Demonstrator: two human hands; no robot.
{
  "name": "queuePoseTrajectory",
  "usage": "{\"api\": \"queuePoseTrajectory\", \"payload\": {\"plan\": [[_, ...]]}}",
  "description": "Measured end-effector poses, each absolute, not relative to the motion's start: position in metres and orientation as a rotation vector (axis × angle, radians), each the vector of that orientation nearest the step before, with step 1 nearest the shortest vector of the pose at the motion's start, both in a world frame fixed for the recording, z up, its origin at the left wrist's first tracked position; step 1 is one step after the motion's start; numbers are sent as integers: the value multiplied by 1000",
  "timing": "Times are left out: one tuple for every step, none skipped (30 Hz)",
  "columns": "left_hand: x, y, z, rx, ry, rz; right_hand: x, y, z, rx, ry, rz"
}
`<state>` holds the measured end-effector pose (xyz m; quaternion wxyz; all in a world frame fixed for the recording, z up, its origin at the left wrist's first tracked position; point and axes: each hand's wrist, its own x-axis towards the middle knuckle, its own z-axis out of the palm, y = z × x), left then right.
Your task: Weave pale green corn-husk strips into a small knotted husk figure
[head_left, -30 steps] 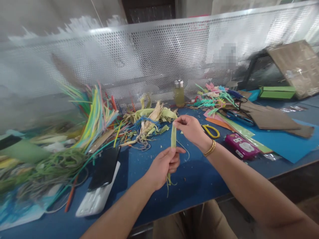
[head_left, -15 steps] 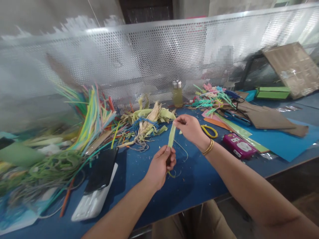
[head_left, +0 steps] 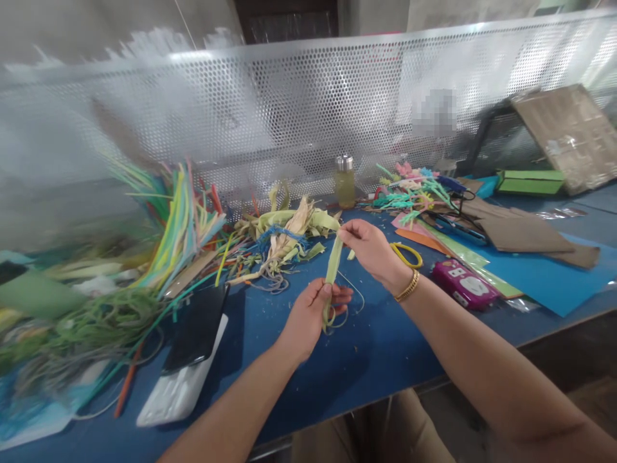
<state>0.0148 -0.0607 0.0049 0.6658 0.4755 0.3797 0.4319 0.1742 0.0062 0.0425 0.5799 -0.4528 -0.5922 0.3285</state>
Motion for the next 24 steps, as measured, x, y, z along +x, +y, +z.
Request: {"api": "queuePoseTrajectory", "payload": {"plan": [[15,-62,6,1012,840,968,174,7,41,-1080,-1409,710],[16,-62,8,959,827,956,174,7,40,-1099,-1427,667],[16,-63,9,921,818,939,174,8,39,-1117,-1436,640],[15,-63,9,900,813,923,174,8,39,-1131,-1439,628],[15,-63,10,894,808,913,175,8,39,-1143,-1437,621],[14,-63,10,899,805,905,175,8,40,-1152,-1432,614],[14,-63,10,916,806,896,176,8,40,-1161,-1422,607],[14,-63,10,938,811,885,176,9,41,-1169,-1406,605],[14,-64,10,959,814,874,177,9,42,-1177,-1385,610],[14,-65,10,975,816,860,177,9,43,-1186,-1362,622],[14,-66,9,983,817,848,178,10,44,-1196,-1337,637],[15,-67,9,984,820,842,178,10,44,-1202,-1317,653],[15,-67,10,982,826,845,179,11,44,-1206,-1300,668],[15,-68,10,979,835,852,179,12,44,-1210,-1289,677],[16,-69,10,977,846,862,180,12,44,-1213,-1279,682],[16,-69,11,977,857,871,180,13,44,-1216,-1269,688],[16,-68,11,979,867,880,180,14,44,-1217,-1258,699],[15,-68,11,985,873,887,180,14,43,-1213,-1244,714],[15,-67,11,997,875,895,180,15,43,-1206,-1227,733],[14,-66,10,1014,873,906,180,16,43,-1193,-1208,757],[14,-65,10,1034,872,918,180,16,43,-1175,-1187,789],[14,-64,10,1052,872,930,180,17,43,-1153,-1166,825],[13,-63,9,1064,875,942,180,17,43,-1130,-1146,861],[13,-62,9,1065,879,952,180,18,43,-1110,-1128,891]]}}
